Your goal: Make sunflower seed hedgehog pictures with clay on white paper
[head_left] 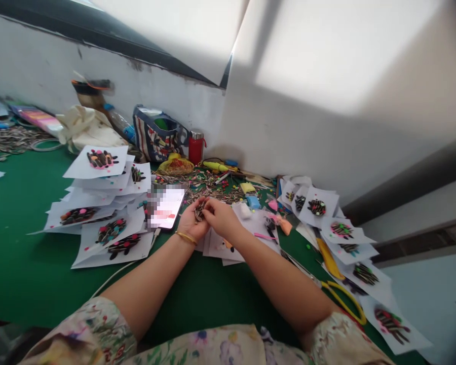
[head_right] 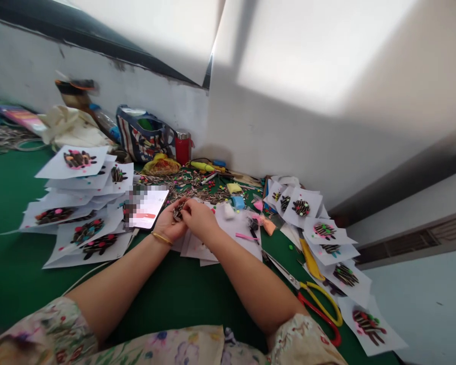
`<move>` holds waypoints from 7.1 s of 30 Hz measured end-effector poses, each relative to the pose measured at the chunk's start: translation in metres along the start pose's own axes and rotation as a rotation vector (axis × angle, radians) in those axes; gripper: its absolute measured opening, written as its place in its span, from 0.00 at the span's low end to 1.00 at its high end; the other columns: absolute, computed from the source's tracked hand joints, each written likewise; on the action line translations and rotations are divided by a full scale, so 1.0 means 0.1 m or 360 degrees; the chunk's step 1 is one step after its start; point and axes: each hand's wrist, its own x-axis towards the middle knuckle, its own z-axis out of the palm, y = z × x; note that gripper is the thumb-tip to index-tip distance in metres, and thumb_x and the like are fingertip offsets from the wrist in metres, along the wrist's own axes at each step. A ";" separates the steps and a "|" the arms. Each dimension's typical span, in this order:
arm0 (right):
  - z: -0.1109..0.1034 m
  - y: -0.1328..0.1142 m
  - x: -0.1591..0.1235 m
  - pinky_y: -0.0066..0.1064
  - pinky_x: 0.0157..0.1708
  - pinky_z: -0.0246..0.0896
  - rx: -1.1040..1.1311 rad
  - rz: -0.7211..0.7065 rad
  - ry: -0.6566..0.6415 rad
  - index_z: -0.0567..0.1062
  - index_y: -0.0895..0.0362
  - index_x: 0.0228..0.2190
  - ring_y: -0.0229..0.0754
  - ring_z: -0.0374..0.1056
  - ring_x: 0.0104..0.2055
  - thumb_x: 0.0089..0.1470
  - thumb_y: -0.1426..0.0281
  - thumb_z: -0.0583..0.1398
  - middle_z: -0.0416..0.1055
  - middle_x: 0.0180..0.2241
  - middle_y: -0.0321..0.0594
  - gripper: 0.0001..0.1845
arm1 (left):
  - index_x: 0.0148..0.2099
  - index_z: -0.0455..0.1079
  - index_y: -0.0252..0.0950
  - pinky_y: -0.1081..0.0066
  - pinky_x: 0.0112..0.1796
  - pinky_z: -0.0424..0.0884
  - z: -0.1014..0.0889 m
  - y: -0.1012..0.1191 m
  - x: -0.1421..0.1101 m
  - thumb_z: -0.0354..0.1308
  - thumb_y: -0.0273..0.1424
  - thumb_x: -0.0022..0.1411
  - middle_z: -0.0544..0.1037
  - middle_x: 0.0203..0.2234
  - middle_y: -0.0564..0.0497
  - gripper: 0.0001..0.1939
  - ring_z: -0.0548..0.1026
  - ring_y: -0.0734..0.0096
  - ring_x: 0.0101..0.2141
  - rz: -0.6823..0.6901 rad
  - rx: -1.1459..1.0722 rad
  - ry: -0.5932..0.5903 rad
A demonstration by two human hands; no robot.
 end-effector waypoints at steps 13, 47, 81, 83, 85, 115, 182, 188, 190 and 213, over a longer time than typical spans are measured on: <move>-0.30 0.12 -0.20 0.30 0.38 0.61 0.0207 -0.0083 0.0122 0.75 0.55 0.34 0.39 0.68 0.36 0.55 0.71 0.55 0.74 0.33 0.35 0.08 | 0.39 0.73 0.32 0.64 0.39 0.78 -0.07 -0.04 -0.01 0.47 0.27 0.66 0.80 0.37 0.43 0.12 0.80 0.63 0.41 -0.0033 0.0006 -0.0192; -0.51 1.02 -0.86 0.31 0.30 0.65 0.0814 0.0617 0.0174 0.71 0.57 0.31 0.39 0.70 0.28 0.43 0.63 0.62 0.72 0.27 0.36 0.12 | 0.38 0.73 0.30 0.60 0.42 0.76 -0.13 -0.23 -0.01 0.46 0.29 0.69 0.80 0.36 0.39 0.15 0.79 0.60 0.41 -0.0151 0.0170 -0.0058; -0.23 0.55 -0.89 0.31 0.42 0.62 -0.0110 -0.0059 -0.0114 0.78 0.53 0.34 0.41 0.70 0.40 0.55 0.77 0.60 0.78 0.35 0.37 0.09 | 0.44 0.73 0.30 0.57 0.44 0.76 -0.15 -0.28 0.13 0.47 0.32 0.69 0.80 0.35 0.40 0.15 0.79 0.57 0.42 -0.0251 0.0283 -0.0116; -0.24 0.55 -0.89 0.31 0.42 0.61 -0.0134 -0.0072 -0.0112 0.78 0.53 0.33 0.41 0.70 0.40 0.55 0.77 0.60 0.77 0.34 0.37 0.09 | 0.44 0.73 0.31 0.57 0.45 0.76 -0.16 -0.28 0.13 0.47 0.32 0.69 0.80 0.35 0.40 0.15 0.79 0.58 0.42 -0.0251 0.0278 -0.0113; -0.24 0.55 -0.89 0.30 0.42 0.61 -0.0150 -0.0087 -0.0111 0.78 0.53 0.33 0.41 0.70 0.40 0.55 0.77 0.60 0.77 0.34 0.36 0.09 | 0.43 0.73 0.31 0.57 0.45 0.76 -0.16 -0.27 0.13 0.47 0.32 0.69 0.80 0.35 0.40 0.14 0.79 0.58 0.42 -0.0251 0.0276 -0.0116; -0.34 0.49 -0.80 0.32 0.39 0.61 -0.0342 -0.0223 0.0175 0.78 0.54 0.37 0.42 0.67 0.36 0.57 0.73 0.57 0.70 0.34 0.42 0.10 | 0.43 0.73 0.30 0.57 0.45 0.76 -0.14 -0.27 0.09 0.46 0.33 0.69 0.80 0.38 0.40 0.16 0.78 0.55 0.45 -0.0282 0.0255 -0.0155; -0.31 0.34 -0.57 0.28 0.34 0.54 -0.0681 -0.0018 -0.0421 0.80 0.55 0.28 0.40 0.68 0.35 0.50 0.74 0.58 0.77 0.33 0.40 0.10 | 0.43 0.72 0.30 0.59 0.42 0.77 -0.14 -0.27 0.08 0.45 0.33 0.70 0.80 0.33 0.41 0.16 0.80 0.59 0.38 -0.0239 0.0280 -0.0126; -0.28 0.35 -0.56 0.29 0.37 0.56 -0.0744 -0.0084 -0.0451 0.81 0.55 0.29 0.42 0.69 0.37 0.52 0.74 0.58 0.77 0.33 0.41 0.10 | 0.43 0.72 0.30 0.59 0.41 0.77 -0.14 -0.27 0.08 0.46 0.33 0.70 0.80 0.33 0.41 0.15 0.80 0.59 0.38 -0.0236 0.0283 -0.0116; -0.27 0.36 -0.57 0.29 0.37 0.56 -0.0751 -0.0105 -0.0441 0.81 0.55 0.30 0.42 0.69 0.37 0.52 0.73 0.58 0.77 0.33 0.41 0.10 | 0.43 0.72 0.30 0.59 0.41 0.77 -0.14 -0.27 0.08 0.46 0.33 0.70 0.80 0.33 0.41 0.15 0.80 0.58 0.39 -0.0240 0.0289 -0.0125; -0.32 0.24 -0.28 0.36 0.47 0.58 -0.0570 -0.0253 0.0138 0.77 0.55 0.43 0.46 0.65 0.45 0.56 0.73 0.58 0.72 0.40 0.44 0.13 | 0.48 0.72 0.28 0.71 0.36 0.75 -0.10 -0.26 0.01 0.44 0.35 0.71 0.81 0.35 0.44 0.19 0.79 0.67 0.36 -0.0442 0.0170 -0.0277</move>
